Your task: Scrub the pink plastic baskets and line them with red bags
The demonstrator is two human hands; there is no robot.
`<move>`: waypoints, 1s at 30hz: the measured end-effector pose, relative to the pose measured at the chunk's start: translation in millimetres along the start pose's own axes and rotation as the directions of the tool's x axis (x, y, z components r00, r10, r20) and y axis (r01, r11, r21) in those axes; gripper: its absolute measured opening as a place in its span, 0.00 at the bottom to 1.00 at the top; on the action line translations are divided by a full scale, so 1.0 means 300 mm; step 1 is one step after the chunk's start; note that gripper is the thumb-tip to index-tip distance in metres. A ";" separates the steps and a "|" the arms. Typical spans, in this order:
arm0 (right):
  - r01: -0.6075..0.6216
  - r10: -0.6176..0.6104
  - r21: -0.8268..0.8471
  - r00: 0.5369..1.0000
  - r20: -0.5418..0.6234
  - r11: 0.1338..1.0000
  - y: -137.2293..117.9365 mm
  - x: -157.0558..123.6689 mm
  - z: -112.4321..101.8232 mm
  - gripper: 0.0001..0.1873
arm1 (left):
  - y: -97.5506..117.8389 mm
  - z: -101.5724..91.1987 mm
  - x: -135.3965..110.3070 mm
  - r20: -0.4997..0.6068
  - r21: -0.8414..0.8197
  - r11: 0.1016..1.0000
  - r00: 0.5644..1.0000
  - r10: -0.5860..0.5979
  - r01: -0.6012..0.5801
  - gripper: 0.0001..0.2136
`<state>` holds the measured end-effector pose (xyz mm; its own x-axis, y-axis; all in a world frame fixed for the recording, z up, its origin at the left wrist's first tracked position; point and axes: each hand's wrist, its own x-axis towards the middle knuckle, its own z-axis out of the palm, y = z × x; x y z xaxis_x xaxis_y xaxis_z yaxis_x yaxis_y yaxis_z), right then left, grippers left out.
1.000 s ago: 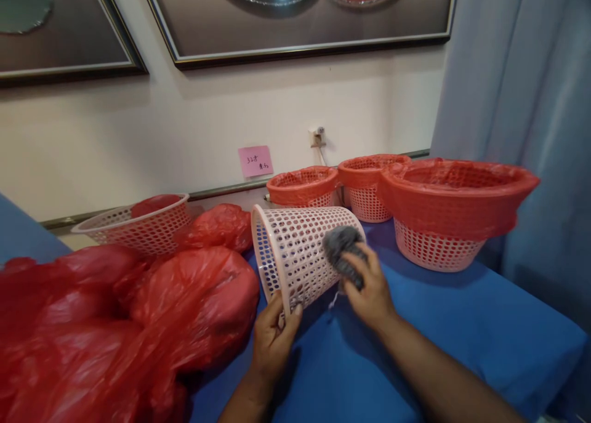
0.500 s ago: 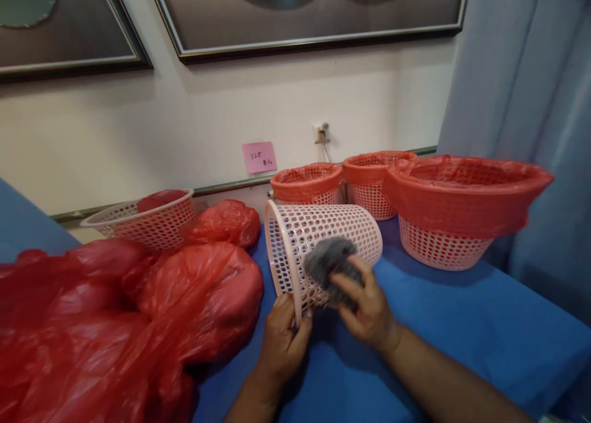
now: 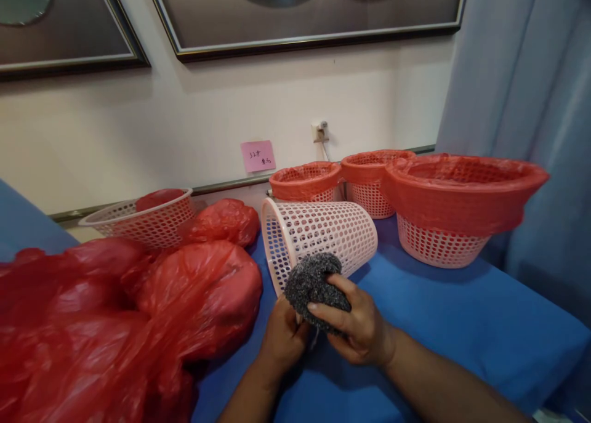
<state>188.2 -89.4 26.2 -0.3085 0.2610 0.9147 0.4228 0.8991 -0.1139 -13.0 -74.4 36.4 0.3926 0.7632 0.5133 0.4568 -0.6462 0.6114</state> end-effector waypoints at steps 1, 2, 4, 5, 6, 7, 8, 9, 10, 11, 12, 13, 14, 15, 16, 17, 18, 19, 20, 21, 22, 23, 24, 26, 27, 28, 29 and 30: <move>0.011 -0.011 -0.009 1.000 -0.005 1.000 0.001 0.001 -0.004 0.37 | 0.009 -0.001 0.000 -0.023 -0.020 1.000 1.000 -0.003 0.002 0.15; 0.010 -0.010 -0.023 1.000 0.000 1.000 0.011 -0.001 -0.009 0.37 | 0.016 -0.001 -0.001 -0.054 -0.035 0.999 0.998 -0.012 0.010 0.16; -0.044 0.044 -0.059 0.999 -0.002 0.997 0.057 -0.010 -0.016 0.34 | 0.025 -0.002 -0.003 -0.104 -0.073 0.997 0.993 -0.048 0.040 0.16; -0.117 0.115 -0.082 0.993 -0.035 0.990 0.091 -0.016 -0.020 0.33 | 0.025 -0.002 -0.005 -0.116 -0.094 0.994 0.991 -0.070 0.059 0.16; -0.229 0.218 -0.104 0.970 -0.106 0.968 0.131 -0.023 -0.024 0.30 | 0.023 -0.003 -0.007 -0.115 -0.108 0.991 0.989 -0.088 0.076 0.16; -0.375 0.346 -0.112 0.914 -0.211 0.920 0.176 -0.031 -0.030 0.28 | 0.017 -0.004 -0.008 -0.110 -0.113 0.990 0.989 -0.101 0.089 0.16; -0.536 0.483 -0.090 0.812 -0.329 0.840 0.223 -0.039 -0.037 0.26 | 0.010 -0.005 -0.010 -0.101 -0.108 0.989 0.989 -0.107 0.096 0.16; -0.680 0.603 -0.033 0.671 -0.431 0.732 0.268 -0.046 -0.044 0.26 | 0.002 -0.006 -0.011 -0.088 -0.094 0.991 0.990 -0.107 0.099 0.16; -0.780 0.695 0.040 0.532 -0.484 0.625 0.307 -0.053 -0.052 0.26 | -0.007 -0.007 -0.012 -0.075 -0.072 0.992 0.992 -0.105 0.100 0.15; -0.835 0.751 0.098 0.427 -0.504 0.541 0.334 -0.058 -0.058 0.28 | -0.015 -0.006 -0.011 -0.060 -0.043 0.994 0.993 -0.101 0.099 0.15; -0.856 0.775 0.124 0.382 -0.504 0.502 0.346 -0.060 -0.061 0.29 | -0.022 -0.005 -0.010 -0.045 -0.010 0.995 0.994 -0.097 0.096 0.15; -0.850 0.771 0.112 0.402 -0.494 0.515 0.341 -0.059 -0.061 0.29 | -0.027 -0.003 -0.008 -0.034 0.026 0.995 0.995 -0.090 0.091 0.14; -0.816 0.738 0.070 0.480 -0.474 0.575 0.317 -0.056 -0.056 0.28 | -0.030 -0.001 -0.005 -0.025 0.063 0.994 0.996 -0.082 0.084 0.14; -0.748 0.677 0.009 0.595 -0.434 0.663 0.278 -0.049 -0.048 0.27 | -0.030 0.002 -0.002 -0.016 0.095 0.993 0.997 -0.074 0.075 0.13; -0.646 0.587 -0.049 0.721 -0.369 0.762 0.228 -0.041 -0.037 0.27 | -0.029 0.004 0.001 -0.007 0.113 0.991 0.998 -0.068 0.069 0.13; -0.510 0.475 -0.078 0.838 -0.269 0.856 0.172 -0.031 -0.026 0.29 | -0.028 0.006 0.003 0.003 0.113 0.992 0.998 -0.065 0.064 0.12; -0.364 0.349 -0.076 0.924 -0.157 0.928 0.116 -0.022 -0.015 0.31 | -0.025 0.008 0.004 0.013 0.095 0.994 0.998 -0.061 0.060 0.12; -0.228 0.224 -0.053 0.972 -0.068 0.972 0.066 -0.013 -0.006 0.34 | -0.024 0.010 0.003 0.017 0.062 0.997 0.998 -0.056 0.055 0.12; -0.113 0.113 -0.024 0.994 -0.008 0.993 0.024 -0.006 0.001 0.36 | -0.022 0.011 0.000 0.010 0.022 0.999 0.999 -0.047 0.047 0.12; -0.026 0.026 0.000 0.999 0.021 1.000 -0.005 -0.001 0.005 0.36 | -0.022 0.012 -0.004 -0.009 -0.024 0.999 0.999 -0.038 0.038 0.13; 0.035 -0.036 0.015 0.999 0.030 0.999 -0.021 0.001 0.007 0.37 | -0.023 0.013 -0.009 -0.040 -0.071 0.997 0.998 -0.037 0.035 0.14; 0.066 -0.066 0.019 0.997 0.030 0.998 -0.024 0.001 0.006 0.36 | -0.024 0.013 -0.014 -0.073 -0.119 0.992 0.996 -0.051 0.042 0.16; 0.063 -0.064 0.008 0.998 0.028 0.998 -0.014 -0.001 0.005 0.36 | -0.025 0.013 -0.019 -0.109 -0.165 0.984 0.991 -0.083 0.064 0.17; -0.065 0.064 -0.051 0.998 -0.023 0.997 0.038 -0.012 -0.002 0.34 | -0.027 0.009 -0.025 -0.163 -0.244 0.961 0.971 -0.176 0.133 0.18; -0.198 0.189 -0.090 0.977 -0.097 0.976 0.078 -0.020 -0.007 0.33 | -0.028 0.007 -0.026 -0.178 -0.263 0.951 0.961 -0.211 0.160 0.17; -0.354 0.327 -0.117 0.923 -0.203 0.928 0.122 -0.028 -0.013 0.31 | -0.029 0.005 -0.024 -0.188 -0.264 0.949 0.956 -0.226 0.172 0.17; -0.508 0.452 -0.116 0.832 -0.320 0.853 0.169 -0.036 -0.019 0.29 | -0.030 0.003 -0.022 -0.191 -0.249 0.953 0.956 -0.222 0.171 0.16; -0.632 0.547 -0.088 0.725 -0.419 0.770 0.214 -0.044 -0.025 0.27 | -0.031 0.003 -0.018 -0.185 -0.223 0.961 0.961 -0.204 0.161 0.15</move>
<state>225.9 -37.8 9.7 0.3645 0.5335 0.7632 0.5951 0.4969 -0.6316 -18.8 -72.6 27.5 0.1368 0.8665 0.4800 0.3248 -0.4970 0.8047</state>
